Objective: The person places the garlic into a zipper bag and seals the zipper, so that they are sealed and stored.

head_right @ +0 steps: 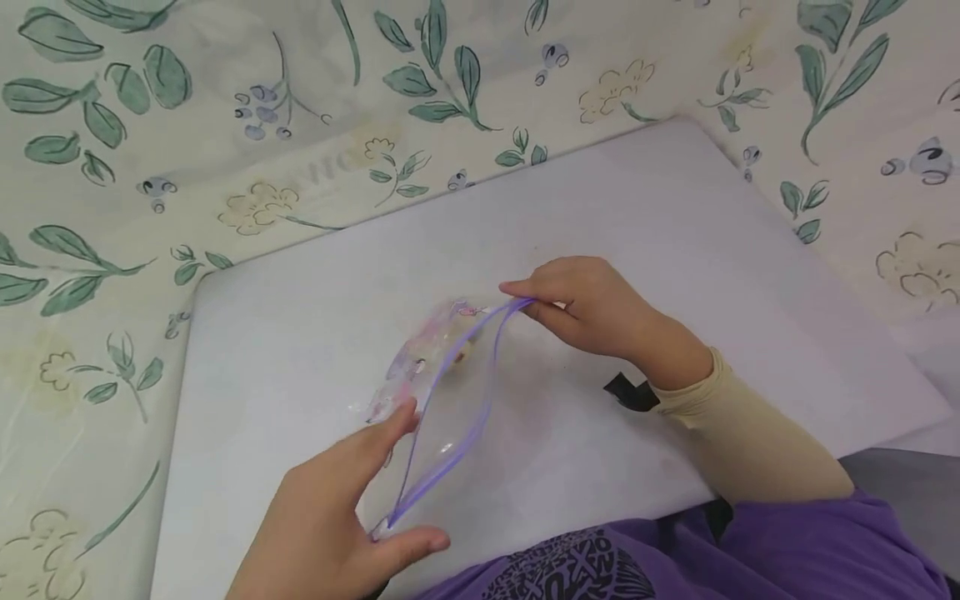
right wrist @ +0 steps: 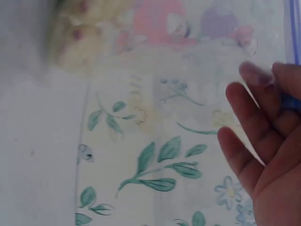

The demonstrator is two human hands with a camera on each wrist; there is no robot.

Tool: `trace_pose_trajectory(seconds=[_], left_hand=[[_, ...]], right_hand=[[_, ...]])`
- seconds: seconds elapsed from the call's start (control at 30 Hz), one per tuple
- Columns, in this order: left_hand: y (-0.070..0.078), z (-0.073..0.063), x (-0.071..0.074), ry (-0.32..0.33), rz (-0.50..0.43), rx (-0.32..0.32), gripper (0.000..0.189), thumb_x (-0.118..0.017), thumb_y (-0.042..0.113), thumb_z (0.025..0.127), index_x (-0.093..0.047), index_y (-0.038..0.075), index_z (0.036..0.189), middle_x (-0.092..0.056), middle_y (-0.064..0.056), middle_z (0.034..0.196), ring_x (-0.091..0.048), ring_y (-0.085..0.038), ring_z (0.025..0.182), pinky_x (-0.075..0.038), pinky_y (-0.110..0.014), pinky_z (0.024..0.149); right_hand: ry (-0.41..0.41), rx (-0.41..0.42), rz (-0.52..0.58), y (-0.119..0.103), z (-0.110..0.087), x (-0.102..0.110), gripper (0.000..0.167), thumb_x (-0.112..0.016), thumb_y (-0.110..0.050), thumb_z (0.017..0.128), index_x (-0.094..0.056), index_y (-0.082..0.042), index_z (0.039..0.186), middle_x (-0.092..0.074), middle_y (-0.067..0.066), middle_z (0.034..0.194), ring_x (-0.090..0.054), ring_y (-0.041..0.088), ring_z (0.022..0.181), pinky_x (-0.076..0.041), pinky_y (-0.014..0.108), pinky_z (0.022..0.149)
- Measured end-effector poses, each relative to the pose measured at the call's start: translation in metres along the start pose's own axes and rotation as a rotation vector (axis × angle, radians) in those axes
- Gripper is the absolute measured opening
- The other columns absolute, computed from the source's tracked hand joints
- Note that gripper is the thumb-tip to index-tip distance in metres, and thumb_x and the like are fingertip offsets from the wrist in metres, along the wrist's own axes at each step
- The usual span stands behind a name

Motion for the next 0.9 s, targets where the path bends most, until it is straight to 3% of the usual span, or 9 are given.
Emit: trace_pose_trajectory(seconds=[0.07,0.1,0.2,0.3,0.4,0.5,0.6,0.7,0.9], left_hand=[[-0.002,-0.006,0.005,0.017,-0.08,-0.042,0.085,-0.071,0.065,0.082,-0.052,0.015,0.147,-0.07,0.002,0.128,-0.071,-0.015,0.107,-0.059,-0.033,0.082],[-0.003,-0.006,0.01,0.073,-0.113,-0.066,0.077,-0.07,0.061,0.085,-0.057,0.012,0.143,-0.072,0.001,0.123,-0.072,-0.016,0.102,-0.059,-0.031,0.081],[-0.009,-0.005,0.023,0.329,-0.227,-0.143,0.042,-0.069,0.038,0.095,-0.072,0.005,0.119,-0.077,-0.006,0.102,-0.074,-0.017,0.084,-0.058,-0.023,0.074],[-0.016,-0.006,0.03,0.548,-0.32,-0.185,0.022,-0.073,0.022,0.093,-0.078,0.0,0.096,-0.077,-0.012,0.084,-0.074,-0.018,0.073,-0.057,-0.018,0.071],[-0.024,-0.01,0.033,0.689,-0.361,-0.142,0.024,-0.079,0.021,0.088,-0.079,-0.002,0.085,-0.075,-0.013,0.075,-0.071,-0.013,0.069,-0.055,-0.014,0.071],[-0.032,-0.014,0.035,0.795,-0.352,-0.041,0.028,-0.084,0.025,0.083,-0.079,-0.003,0.079,-0.073,-0.013,0.07,-0.069,-0.009,0.067,-0.052,-0.011,0.071],[-0.038,-0.016,0.036,0.85,-0.37,0.025,0.029,-0.087,0.025,0.079,-0.079,-0.003,0.077,-0.073,-0.012,0.069,-0.065,-0.005,0.066,-0.049,-0.009,0.069],[-0.04,-0.015,0.037,0.838,-0.379,0.05,0.028,-0.086,0.024,0.08,-0.079,-0.002,0.081,-0.073,-0.012,0.07,-0.062,-0.003,0.066,-0.047,-0.009,0.068],[-0.035,-0.009,0.042,0.748,-0.316,0.126,0.02,-0.08,0.022,0.086,-0.08,0.004,0.095,-0.074,-0.009,0.076,-0.06,-0.003,0.065,-0.047,-0.01,0.063]], right_hand=[[0.043,-0.059,0.03,-0.002,0.005,0.012,0.027,-0.069,0.004,0.084,-0.076,0.001,0.11,-0.075,0.008,0.084,-0.064,0.01,0.073,-0.048,0.02,0.069],[0.057,-0.09,0.047,-0.003,0.007,0.017,0.031,-0.069,0.008,0.08,-0.076,0.001,0.109,-0.075,0.008,0.083,-0.063,0.009,0.073,-0.046,0.018,0.068],[0.073,-0.164,0.107,-0.008,0.012,0.029,0.033,-0.068,0.012,0.077,-0.077,0.001,0.107,-0.074,0.006,0.079,-0.06,0.003,0.071,-0.043,0.016,0.064],[0.048,-0.19,0.142,-0.013,0.016,0.035,0.032,-0.066,0.012,0.079,-0.078,0.0,0.106,-0.072,0.002,0.076,-0.058,0.0,0.07,-0.042,0.016,0.063],[0.008,-0.176,0.13,-0.014,0.017,0.042,0.034,-0.068,0.013,0.078,-0.078,-0.002,0.107,-0.074,0.001,0.078,-0.061,-0.002,0.072,-0.043,0.014,0.064],[-0.065,-0.128,0.15,-0.012,0.018,0.05,0.036,-0.072,0.013,0.078,-0.078,-0.004,0.11,-0.075,0.001,0.081,-0.061,-0.003,0.073,-0.042,0.014,0.064],[-0.173,-0.123,0.16,-0.011,0.02,0.058,0.042,-0.076,0.014,0.074,-0.078,-0.007,0.11,-0.075,-0.004,0.084,-0.06,-0.003,0.072,-0.041,0.015,0.063],[-0.238,-0.139,0.111,-0.014,0.026,0.067,0.044,-0.076,0.016,0.073,-0.078,-0.008,0.11,-0.076,-0.005,0.087,-0.059,-0.002,0.073,-0.041,0.014,0.063],[-0.176,-0.113,-0.127,-0.051,0.059,0.068,0.044,-0.065,0.007,0.083,-0.071,-0.008,0.125,-0.071,0.007,0.121,-0.062,0.017,0.11,-0.042,0.019,0.09]])
Point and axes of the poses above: each hand's wrist, its own z-axis towards the middle knuckle, its own x-axis out of the back of the hand, y = z × x, the point moved 6 cm from there along z, towards the middle knuckle
